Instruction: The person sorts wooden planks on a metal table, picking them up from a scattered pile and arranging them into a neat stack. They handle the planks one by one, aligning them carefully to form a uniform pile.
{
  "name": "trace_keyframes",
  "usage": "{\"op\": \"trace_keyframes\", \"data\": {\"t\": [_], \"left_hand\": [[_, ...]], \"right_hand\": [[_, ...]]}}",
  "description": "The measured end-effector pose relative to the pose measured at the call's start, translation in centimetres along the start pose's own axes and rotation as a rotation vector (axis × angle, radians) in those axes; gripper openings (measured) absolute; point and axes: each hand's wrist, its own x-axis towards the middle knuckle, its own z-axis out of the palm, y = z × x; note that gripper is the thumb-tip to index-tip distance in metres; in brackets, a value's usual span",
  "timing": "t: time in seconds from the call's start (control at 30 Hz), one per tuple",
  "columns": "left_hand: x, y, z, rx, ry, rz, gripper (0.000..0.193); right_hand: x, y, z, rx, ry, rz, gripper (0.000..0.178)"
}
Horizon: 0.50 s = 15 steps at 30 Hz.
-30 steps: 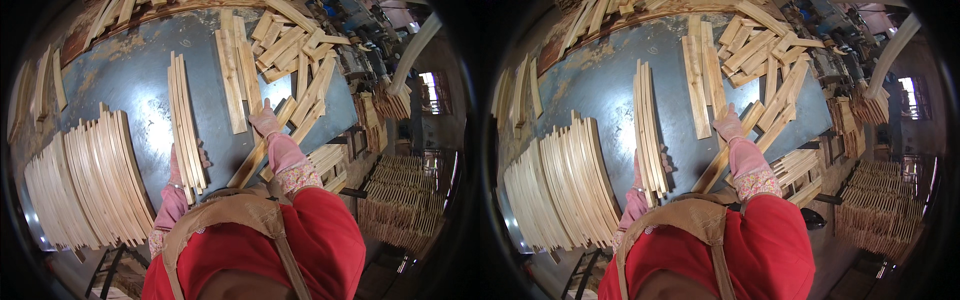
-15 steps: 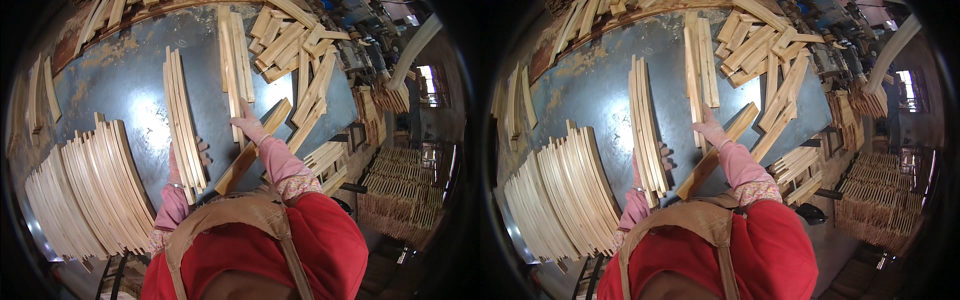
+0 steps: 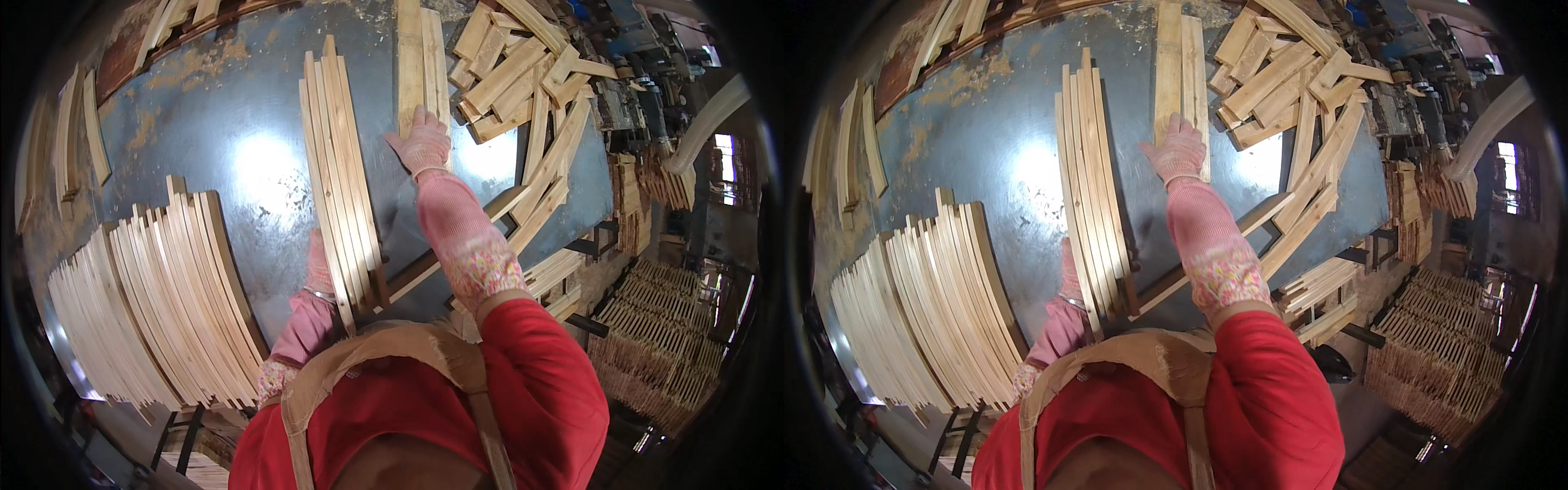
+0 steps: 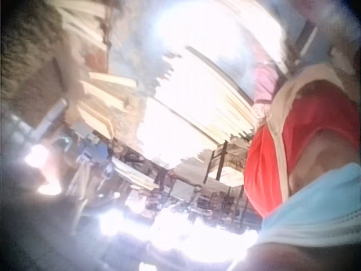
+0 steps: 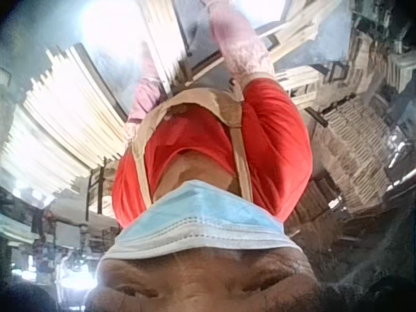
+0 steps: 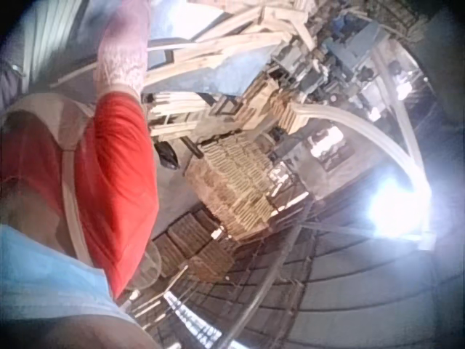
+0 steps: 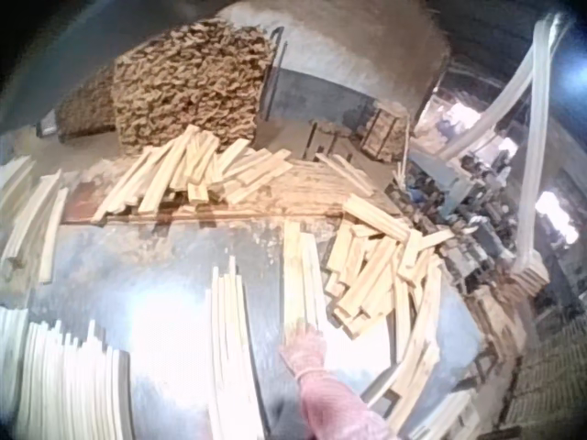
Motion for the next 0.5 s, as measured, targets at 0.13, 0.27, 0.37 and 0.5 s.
{"op": "trace_keyframes", "data": {"t": [0.13,0.27,0.37,0.5], "left_hand": [[0.5,0.1,1.0,0.037,0.033,0.040,0.105],[1.4,0.7,1.7,-0.028,0.053,0.033,0.116],[2.2,0.4,2.7,-0.111,0.131,0.096,0.113],[2.1,0.4,-4.0,-0.074,0.205,0.104,0.103]], "right_hand": [[4.0,1.3,0.0,-0.012,-0.119,0.061,0.072],[4.6,2.5,-3.4,0.214,-0.343,0.186,0.056],[-2.8,1.6,-6.4,0.430,-0.521,0.045,0.046],[-8.9,4.0,-2.4,0.425,-0.402,-0.262,0.055]]}}
